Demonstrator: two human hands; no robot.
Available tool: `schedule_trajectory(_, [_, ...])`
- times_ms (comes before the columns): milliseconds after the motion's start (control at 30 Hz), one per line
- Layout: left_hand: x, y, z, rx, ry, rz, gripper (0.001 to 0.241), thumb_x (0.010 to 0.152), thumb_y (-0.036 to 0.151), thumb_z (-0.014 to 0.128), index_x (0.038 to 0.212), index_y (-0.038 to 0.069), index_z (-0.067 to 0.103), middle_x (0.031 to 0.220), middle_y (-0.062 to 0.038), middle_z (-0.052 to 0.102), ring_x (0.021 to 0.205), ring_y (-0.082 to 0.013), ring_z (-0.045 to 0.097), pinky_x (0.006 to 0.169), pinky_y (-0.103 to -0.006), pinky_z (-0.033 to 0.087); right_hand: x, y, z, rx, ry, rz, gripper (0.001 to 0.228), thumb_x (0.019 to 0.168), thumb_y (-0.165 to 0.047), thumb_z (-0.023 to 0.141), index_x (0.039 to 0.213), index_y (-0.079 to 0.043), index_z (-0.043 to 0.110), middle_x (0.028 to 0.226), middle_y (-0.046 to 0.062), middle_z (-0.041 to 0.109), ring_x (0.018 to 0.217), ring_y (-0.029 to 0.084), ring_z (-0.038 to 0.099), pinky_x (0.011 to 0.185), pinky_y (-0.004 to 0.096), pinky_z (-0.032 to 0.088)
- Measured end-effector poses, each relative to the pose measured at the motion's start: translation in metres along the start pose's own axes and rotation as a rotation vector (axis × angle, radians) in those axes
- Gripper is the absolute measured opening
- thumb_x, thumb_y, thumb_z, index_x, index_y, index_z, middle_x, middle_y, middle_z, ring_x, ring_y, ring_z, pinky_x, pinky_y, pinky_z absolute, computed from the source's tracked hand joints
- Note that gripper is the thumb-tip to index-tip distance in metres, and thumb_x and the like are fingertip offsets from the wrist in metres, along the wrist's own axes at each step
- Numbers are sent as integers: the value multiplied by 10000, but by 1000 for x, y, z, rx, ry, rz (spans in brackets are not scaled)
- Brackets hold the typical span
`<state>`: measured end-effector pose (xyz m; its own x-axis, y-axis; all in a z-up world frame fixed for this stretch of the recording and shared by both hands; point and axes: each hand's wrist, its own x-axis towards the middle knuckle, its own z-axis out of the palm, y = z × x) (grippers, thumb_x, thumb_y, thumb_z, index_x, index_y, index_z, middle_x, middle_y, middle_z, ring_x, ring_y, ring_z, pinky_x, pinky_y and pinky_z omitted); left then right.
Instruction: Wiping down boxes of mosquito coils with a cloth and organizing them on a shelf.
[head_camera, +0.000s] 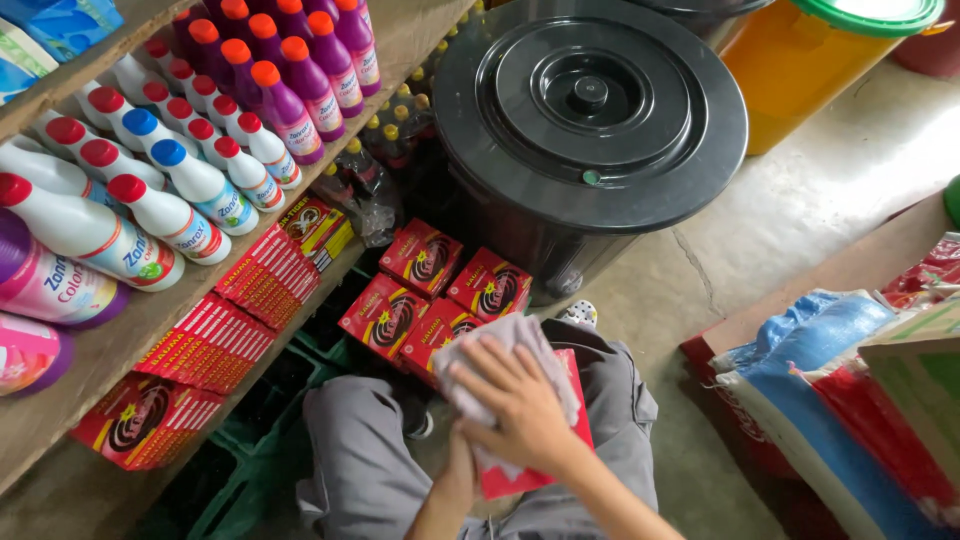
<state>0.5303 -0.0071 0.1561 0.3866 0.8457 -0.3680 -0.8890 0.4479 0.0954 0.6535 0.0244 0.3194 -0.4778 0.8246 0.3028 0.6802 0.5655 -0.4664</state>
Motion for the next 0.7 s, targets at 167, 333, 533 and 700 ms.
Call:
schedule_trajectory(167, [-18, 34, 54, 223, -19, -99, 867, 942, 723, 300, 1560, 118, 366, 1540, -150, 486, 1359, -332, 538, 1123, -526, 444, -17, 26, -5, -87, 93, 159, 740, 867, -459, 775, 1497, -139, 553, 1637, 136, 429, 1535, 361, 344, 1201, 580, 266])
schedule_trajectory(333, [-2, 40, 10, 164, -42, -72, 917, 965, 764, 301, 1531, 43, 352, 1487, -219, 472, 1308, -390, 515, 1068, -561, 444, -44, -14, 28, 19, -73, 32, 826, 751, -449, 801, 1458, -120, 528, 1585, 200, 374, 1481, 426, 294, 1128, 616, 230])
schedule_trajectory(533, [41, -30, -170, 323, 91, 41, 803, 953, 675, 297, 1604, 210, 230, 1628, -92, 347, 1445, -293, 437, 1172, -471, 380, 4, -2, 7, -28, -9, 92, 796, 794, -450, 793, 1485, -151, 537, 1611, 152, 405, 1494, 380, 330, 1155, 592, 239])
schedule_trajectory(700, [8, 23, 54, 100, -112, -32, 881, 967, 718, 277, 1592, 98, 265, 1603, -176, 366, 1426, -350, 435, 1157, -520, 368, -8, 39, 2, -96, 138, 211, 757, 848, -429, 771, 1500, -133, 525, 1631, 154, 412, 1529, 365, 334, 1199, 562, 257])
